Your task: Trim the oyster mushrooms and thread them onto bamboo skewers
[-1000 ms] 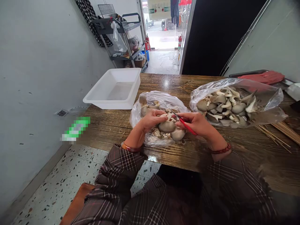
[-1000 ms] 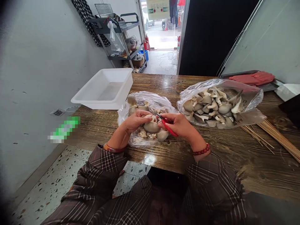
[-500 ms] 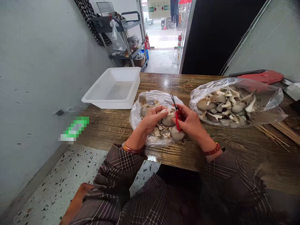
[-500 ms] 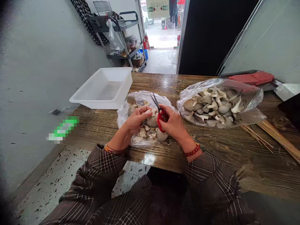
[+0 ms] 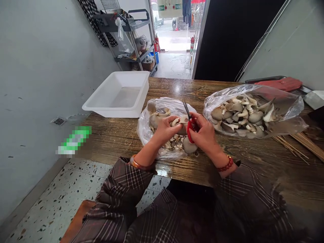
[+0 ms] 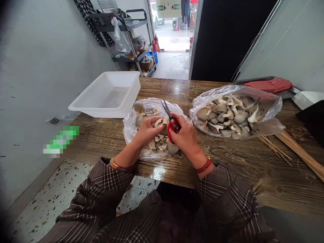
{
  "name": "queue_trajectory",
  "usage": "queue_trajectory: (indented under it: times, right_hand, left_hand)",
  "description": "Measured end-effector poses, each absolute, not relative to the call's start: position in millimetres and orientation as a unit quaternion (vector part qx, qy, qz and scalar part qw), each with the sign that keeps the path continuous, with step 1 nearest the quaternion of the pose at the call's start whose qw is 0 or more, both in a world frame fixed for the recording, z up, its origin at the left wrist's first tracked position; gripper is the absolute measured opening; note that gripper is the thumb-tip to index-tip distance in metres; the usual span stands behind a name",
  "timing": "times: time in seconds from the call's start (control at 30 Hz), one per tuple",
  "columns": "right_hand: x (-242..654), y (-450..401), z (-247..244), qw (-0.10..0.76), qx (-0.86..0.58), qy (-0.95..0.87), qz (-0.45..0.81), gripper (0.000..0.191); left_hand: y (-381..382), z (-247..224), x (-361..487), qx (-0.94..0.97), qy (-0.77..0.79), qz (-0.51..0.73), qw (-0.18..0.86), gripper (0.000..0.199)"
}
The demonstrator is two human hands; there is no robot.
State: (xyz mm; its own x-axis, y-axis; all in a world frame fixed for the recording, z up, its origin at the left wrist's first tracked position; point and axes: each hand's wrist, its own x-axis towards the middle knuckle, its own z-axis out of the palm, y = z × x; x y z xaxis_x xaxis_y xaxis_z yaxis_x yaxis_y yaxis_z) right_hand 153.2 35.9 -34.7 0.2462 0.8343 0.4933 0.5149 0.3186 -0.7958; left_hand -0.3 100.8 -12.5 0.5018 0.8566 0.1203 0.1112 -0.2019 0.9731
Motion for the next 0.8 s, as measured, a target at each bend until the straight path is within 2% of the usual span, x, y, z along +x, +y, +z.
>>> queue_trajectory:
  times: [0.3,0.53,0.8]
  right_hand:
    - [148.8,39.7,-34.1,0.542,-0.583,-0.587,0.150,0.045]
    - [145.2,45.0,-36.8,0.580,-0.581,-0.523,0.229,0.043]
    - [148.6,44.1,-33.8,0.592,-0.542,-0.497,0.330,0.047]
  left_hand:
    - [93.4,-5.8,4.6,0.750,0.362,0.319,0.452,0.010]
    - [94.0,-3.5,5.8,0.777,0.363,0.309,0.411,0.007]
    - [95.8,-7.0,3.5,0.765,0.361,0.308,0.436,0.009]
